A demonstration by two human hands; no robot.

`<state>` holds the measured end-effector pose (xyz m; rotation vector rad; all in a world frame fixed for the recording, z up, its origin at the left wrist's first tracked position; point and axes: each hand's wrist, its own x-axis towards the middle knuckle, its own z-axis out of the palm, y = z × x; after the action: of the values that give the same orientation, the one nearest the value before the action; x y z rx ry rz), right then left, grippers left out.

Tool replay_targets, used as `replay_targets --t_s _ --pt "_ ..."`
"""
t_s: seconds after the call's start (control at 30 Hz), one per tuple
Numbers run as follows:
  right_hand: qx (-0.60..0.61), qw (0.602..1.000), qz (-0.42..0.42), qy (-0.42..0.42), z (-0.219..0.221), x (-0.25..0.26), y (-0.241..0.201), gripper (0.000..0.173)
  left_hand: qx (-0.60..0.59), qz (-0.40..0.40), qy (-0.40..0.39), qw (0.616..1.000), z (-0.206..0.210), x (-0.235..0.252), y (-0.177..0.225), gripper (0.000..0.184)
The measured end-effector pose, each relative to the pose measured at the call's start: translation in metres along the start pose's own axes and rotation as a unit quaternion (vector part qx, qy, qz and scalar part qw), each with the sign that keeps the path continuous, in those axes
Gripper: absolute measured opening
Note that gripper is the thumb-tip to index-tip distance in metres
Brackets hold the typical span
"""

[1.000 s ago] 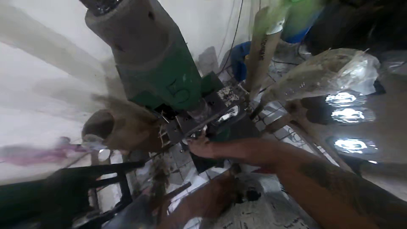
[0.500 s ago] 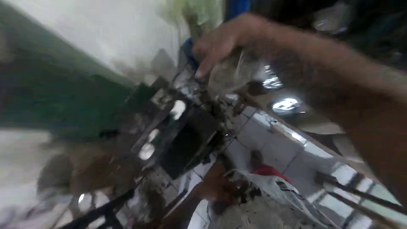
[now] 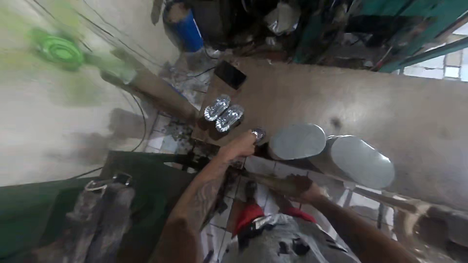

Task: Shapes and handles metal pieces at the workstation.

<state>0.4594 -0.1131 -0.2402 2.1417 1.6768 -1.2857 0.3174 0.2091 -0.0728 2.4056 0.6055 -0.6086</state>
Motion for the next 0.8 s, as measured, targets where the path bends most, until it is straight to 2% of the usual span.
replay_targets --t_s 0.1,0.2,0.3,0.37,0.47,0.5,0.53,0.57,0.6,0.63,0.67,0.73,0.77,0.8 --pt "0.026 0.999 0.027 -0.004 0.009 0.005 0.007 0.102 0.071 0.036 -0.036 0.996 0.0 0.032 -0.011 0.037" --pt "0.044 0.998 0.037 -0.001 0.013 0.008 0.014 0.097 0.055 0.03 -0.038 0.997 0.005 0.044 -0.023 0.05" --pt "0.045 0.998 0.028 0.015 0.007 0.001 0.006 0.098 -0.02 0.053 -0.033 0.998 0.006 0.041 -0.02 0.039" --pt "0.084 0.995 0.035 0.032 -0.002 -0.007 -0.009 0.089 -0.073 0.086 -0.017 0.994 0.005 0.037 -0.022 0.034" --pt "0.273 0.96 0.05 0.043 -0.057 -0.061 -0.051 0.056 -0.082 0.074 0.007 0.994 0.009 0.037 -0.035 0.045" --pt "0.327 0.94 0.023 0.096 -0.085 -0.094 -0.068 0.048 -0.08 0.059 0.012 0.995 0.01 0.039 -0.04 0.05" --pt "0.343 0.919 -0.007 0.195 -0.109 -0.126 -0.083 0.044 -0.089 0.047 0.008 0.995 0.009 0.039 -0.042 0.054" --pt "0.298 0.895 -0.032 0.329 -0.129 -0.152 -0.092 0.041 -0.096 0.031 -0.001 0.995 0.006 0.039 -0.041 0.057" --pt "0.205 0.867 -0.04 0.452 -0.148 -0.167 -0.092 0.043 -0.092 0.012 -0.009 0.996 0.002 0.037 -0.039 0.061" --pt "0.107 0.849 -0.034 0.516 -0.166 -0.176 -0.083 0.05 -0.081 -0.005 -0.013 0.997 0.0 0.037 -0.038 0.064" --pt "0.028 0.852 -0.029 0.522 -0.181 -0.177 -0.068 0.058 -0.065 -0.019 -0.008 0.998 -0.001 0.038 -0.037 0.067" --pt "-0.065 0.895 -0.016 0.441 -0.195 -0.162 -0.039 0.064 -0.035 -0.047 0.008 0.998 -0.003 0.041 -0.034 0.08" --pt "-0.075 0.912 -0.021 0.402 -0.192 -0.15 -0.029 0.057 -0.032 -0.057 0.02 0.998 -0.004 0.039 -0.031 0.086" --pt "-0.063 0.915 -0.046 0.397 -0.185 -0.141 -0.022 0.045 -0.049 -0.065 0.038 0.996 -0.009 0.033 -0.025 0.088"
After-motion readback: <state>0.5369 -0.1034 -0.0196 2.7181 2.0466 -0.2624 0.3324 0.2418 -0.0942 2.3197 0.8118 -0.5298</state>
